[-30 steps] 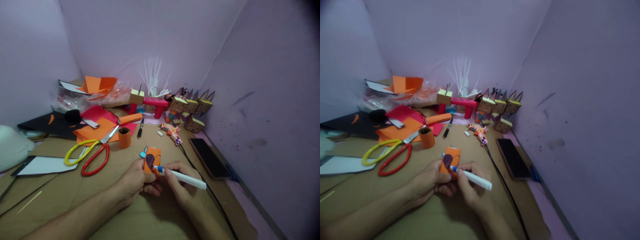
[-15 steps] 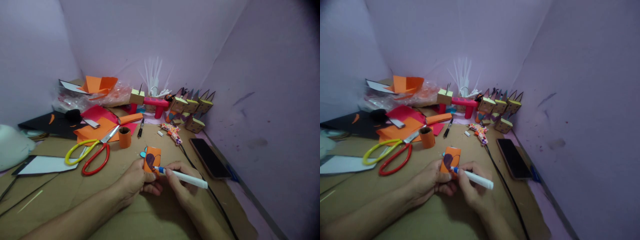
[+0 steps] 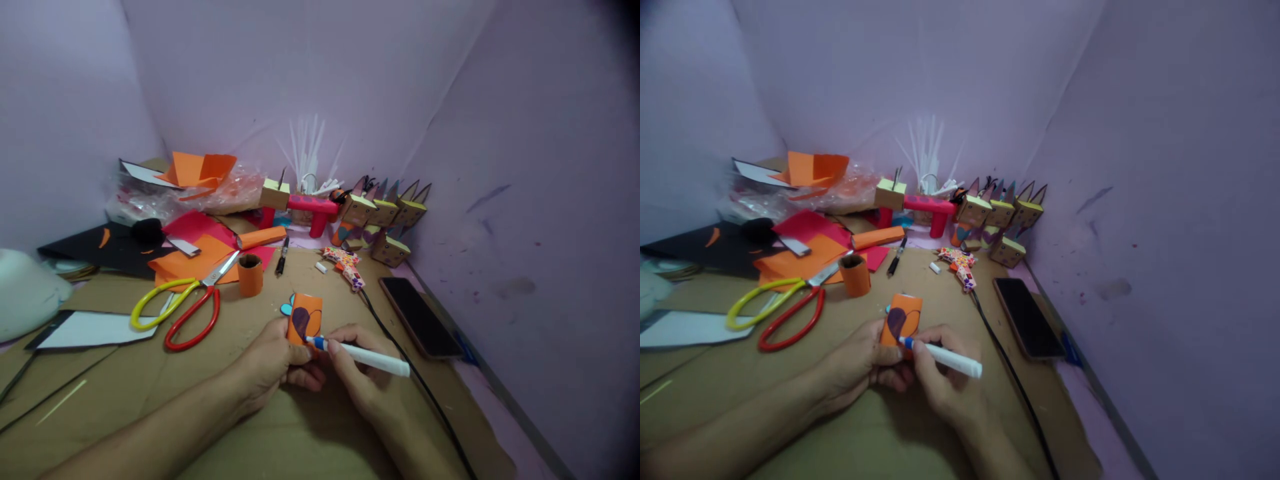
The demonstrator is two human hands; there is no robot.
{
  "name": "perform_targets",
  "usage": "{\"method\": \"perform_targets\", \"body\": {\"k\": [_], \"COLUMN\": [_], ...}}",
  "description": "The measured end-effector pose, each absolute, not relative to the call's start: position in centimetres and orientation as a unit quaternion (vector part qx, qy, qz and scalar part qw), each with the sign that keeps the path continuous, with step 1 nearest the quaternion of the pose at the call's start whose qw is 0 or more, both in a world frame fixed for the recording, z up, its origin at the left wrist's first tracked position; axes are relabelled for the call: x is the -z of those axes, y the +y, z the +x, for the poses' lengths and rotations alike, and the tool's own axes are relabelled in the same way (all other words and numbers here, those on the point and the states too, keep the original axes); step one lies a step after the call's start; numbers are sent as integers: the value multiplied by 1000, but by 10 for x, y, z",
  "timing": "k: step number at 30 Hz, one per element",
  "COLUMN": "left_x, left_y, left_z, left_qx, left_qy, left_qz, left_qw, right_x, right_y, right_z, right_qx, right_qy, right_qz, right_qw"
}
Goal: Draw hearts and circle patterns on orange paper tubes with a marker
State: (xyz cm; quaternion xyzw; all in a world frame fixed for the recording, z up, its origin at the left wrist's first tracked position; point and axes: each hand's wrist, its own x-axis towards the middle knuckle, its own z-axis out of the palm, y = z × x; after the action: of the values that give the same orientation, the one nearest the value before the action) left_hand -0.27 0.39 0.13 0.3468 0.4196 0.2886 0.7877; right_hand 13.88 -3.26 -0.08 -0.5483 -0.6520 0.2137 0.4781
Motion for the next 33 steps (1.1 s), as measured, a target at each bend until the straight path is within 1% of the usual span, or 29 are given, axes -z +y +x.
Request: {"method": "perform_targets", "body": {"k": [5, 12, 18, 23, 33], "left_x": [0, -4, -3, -1, -3], "left_y": [3, 3, 2, 3, 3], "left_z": [-4, -3, -3, -3, -2], "left_qx": [-292, -288, -290, -292, -287], "left_qy": [416, 417, 424, 417, 426], "left_qz": [346, 348, 344, 343, 346], "left_qw": [788, 788, 786, 789, 785], "right_x": [1, 4, 1, 2, 2], "right_y": [-33, -31, -32, -33, -33], "right_z": [139, 139, 139, 136, 140], "right_qx": [-211, -198, -194, -200, -197], "right_qy": [-640, -669, -648, -644, -646], "right_qz": [-549, -524, -548, -541, -546], "right_qw": [494, 488, 492, 502, 495]}}
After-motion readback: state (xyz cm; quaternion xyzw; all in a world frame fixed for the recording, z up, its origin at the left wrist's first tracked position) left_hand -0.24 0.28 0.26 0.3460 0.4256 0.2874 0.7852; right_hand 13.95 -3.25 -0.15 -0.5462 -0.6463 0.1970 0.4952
